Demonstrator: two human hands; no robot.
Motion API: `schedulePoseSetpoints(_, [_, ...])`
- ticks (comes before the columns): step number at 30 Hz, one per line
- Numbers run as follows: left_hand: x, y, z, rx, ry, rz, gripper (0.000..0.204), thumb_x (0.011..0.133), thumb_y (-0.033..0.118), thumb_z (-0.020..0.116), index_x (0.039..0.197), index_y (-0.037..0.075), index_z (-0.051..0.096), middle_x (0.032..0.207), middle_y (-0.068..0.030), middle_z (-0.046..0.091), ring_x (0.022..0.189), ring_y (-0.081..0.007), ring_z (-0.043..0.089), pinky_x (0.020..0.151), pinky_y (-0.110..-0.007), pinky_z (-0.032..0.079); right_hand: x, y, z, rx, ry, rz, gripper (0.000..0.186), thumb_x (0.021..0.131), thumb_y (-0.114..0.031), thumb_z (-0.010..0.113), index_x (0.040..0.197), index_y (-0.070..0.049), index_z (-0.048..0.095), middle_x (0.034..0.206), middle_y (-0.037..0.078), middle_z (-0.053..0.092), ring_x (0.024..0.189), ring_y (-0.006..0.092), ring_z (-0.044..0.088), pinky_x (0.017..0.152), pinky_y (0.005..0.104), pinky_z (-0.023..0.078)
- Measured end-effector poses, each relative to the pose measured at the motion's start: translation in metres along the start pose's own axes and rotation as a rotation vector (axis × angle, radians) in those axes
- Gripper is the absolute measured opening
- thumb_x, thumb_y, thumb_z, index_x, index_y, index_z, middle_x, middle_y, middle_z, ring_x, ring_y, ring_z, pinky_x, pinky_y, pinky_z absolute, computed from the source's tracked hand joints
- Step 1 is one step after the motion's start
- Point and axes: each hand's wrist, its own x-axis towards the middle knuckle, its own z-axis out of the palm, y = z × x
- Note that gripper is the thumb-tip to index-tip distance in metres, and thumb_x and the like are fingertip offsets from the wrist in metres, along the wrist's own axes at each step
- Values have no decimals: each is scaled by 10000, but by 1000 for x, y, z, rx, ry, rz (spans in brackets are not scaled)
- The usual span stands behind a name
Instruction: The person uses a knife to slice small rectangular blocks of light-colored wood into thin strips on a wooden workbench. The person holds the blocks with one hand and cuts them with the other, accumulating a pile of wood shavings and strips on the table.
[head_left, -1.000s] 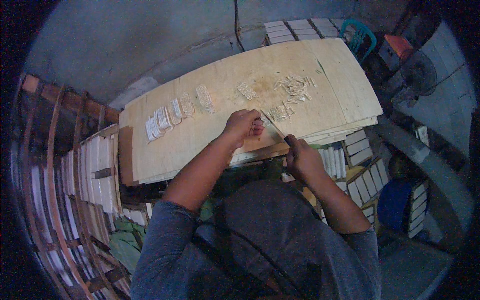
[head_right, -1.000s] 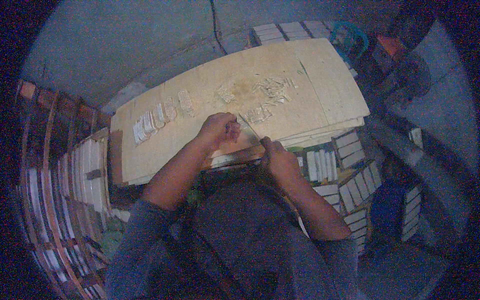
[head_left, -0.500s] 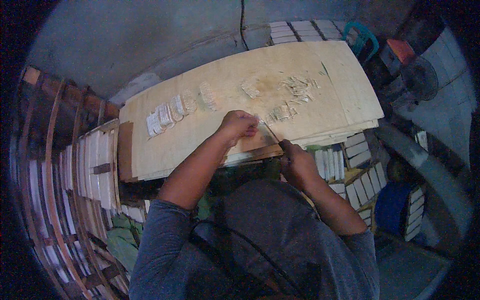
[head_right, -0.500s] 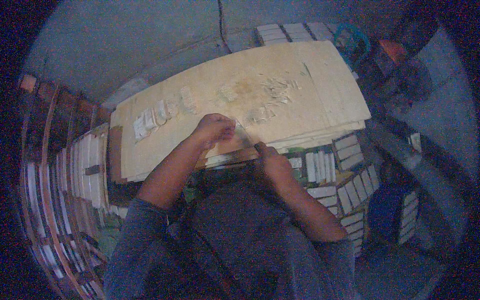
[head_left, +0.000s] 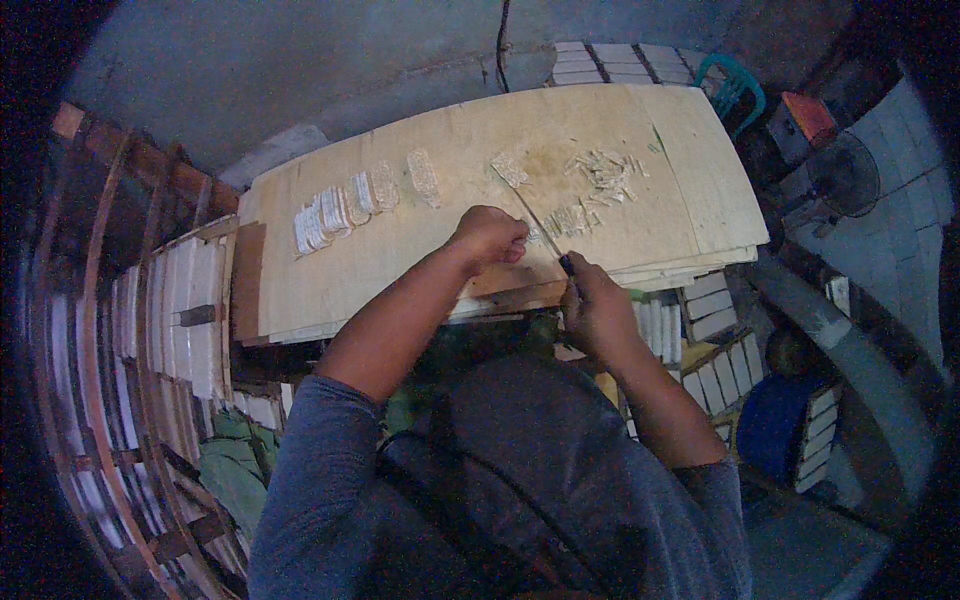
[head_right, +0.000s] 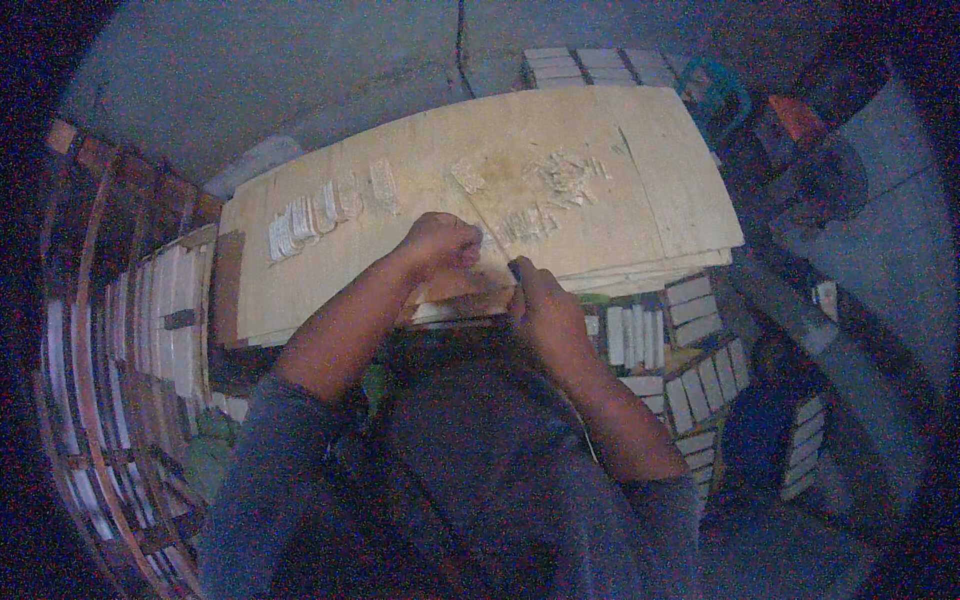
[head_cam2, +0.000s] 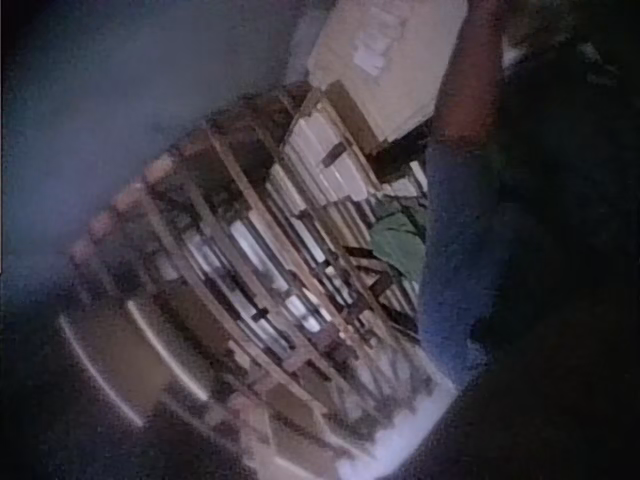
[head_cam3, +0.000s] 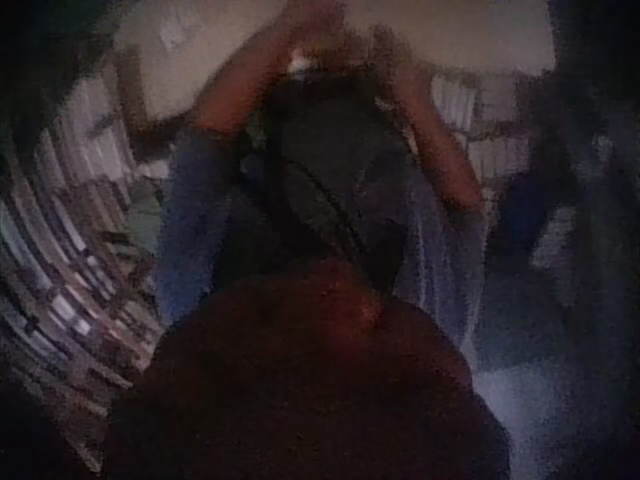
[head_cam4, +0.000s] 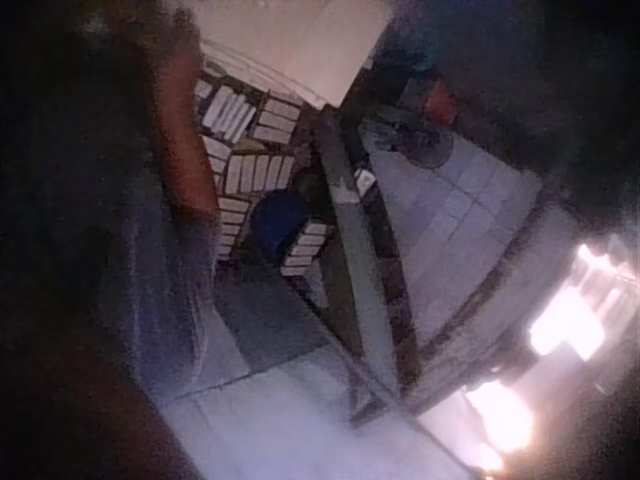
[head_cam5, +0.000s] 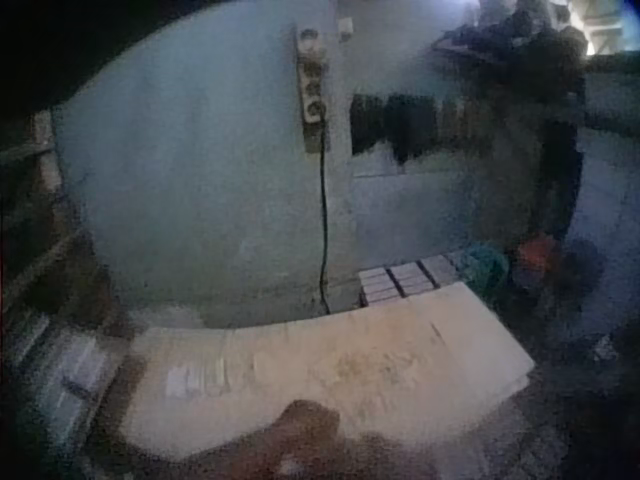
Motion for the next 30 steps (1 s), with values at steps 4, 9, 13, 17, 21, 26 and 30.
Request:
schedulePoseSetpoints(4, [6, -4, 1, -91, 1, -13, 165, 896, 85, 744, 792, -6, 655, 757, -101, 684, 648, -211, 687, 576, -331, 595, 15, -7, 3, -44, -85, 19, 426, 955, -68, 623, 1379, -35, 599, 1062, 264, 703, 945, 461, 715, 809, 521, 580])
schedulePoseSetpoints(9, [-2, 3, 5, 66, 42, 15, 220, 892, 128, 750, 728, 13, 659, 699, -83, 673, 605, -183, 652, 545, -335, 542, 14, 8, 14, -17, 5, -70, 423, 952, -74, 632, 1372, -42, 604, 1023, 250, 702, 882, 462, 711, 770, 533, 575])
schedulePoseSetpoints(13, [-6, 8, 5, 241, 33, 17, 240, 903, 191, 733, 716, 43, 700, 682, -50, 681, 582, -134, 607, 551, -351, 504, 10, 11, 17, -40, -75, -45, 432, 947, -75, 637, 1377, -49, 605, 1007, 241, 701, 865, 457, 710, 756, 531, 577])
schedulePoseSetpoints(17, [2, 0, 5, 174, 30, 15, 228, 886, 187, 732, 718, 35, 709, 677, -60, 691, 564, -150, 620, 557, -360, 521, 3, 18, 26, -82, -49, -61, 455, 941, -70, 639, 1393, -50, 596, 1003, 233, 698, 860, 456, 713, 754, 520, 580])
schedulePoseSetpoints(21, [3, -4, 3, 144, 53, 3, 224, 889, 177, 741, 753, 3, 709, 705, -92, 706, 593, -180, 669, 582, -357, 572, 5, 17, 23, -19, -22, -102, 477, 939, -63, 637, 1411, -38, 576, 1013, 241, 693, 870, 459, 711, 745, 523, 577])
schedulePoseSetpoints(26, [-10, 8, 4, 199, 76, -17, 220, 895, 165, 752, 832, -37, 692, 778, -145, 725, 640, -230, 721, 593, -363, 630, 8, 16, 19, 9, -20, -55, 480, 931, -53, 643, 1405, -30, 579, 1039, 260, 695, 922, 460, 714, 771, 517, 580])
schedulePoseSetpoints(30, [-1, 0, 1, 42, 37, -40, 203, 896, 145, 761, 864, -43, 688, 807, -150, 727, 646, -239, 723, 605, -365, 639, 8, 16, 19, 3, -57, -60, 462, 924, -39, 643, 1384, -26, 596, 1062, 270, 706, 923, 470, 716, 795, 509, 582])
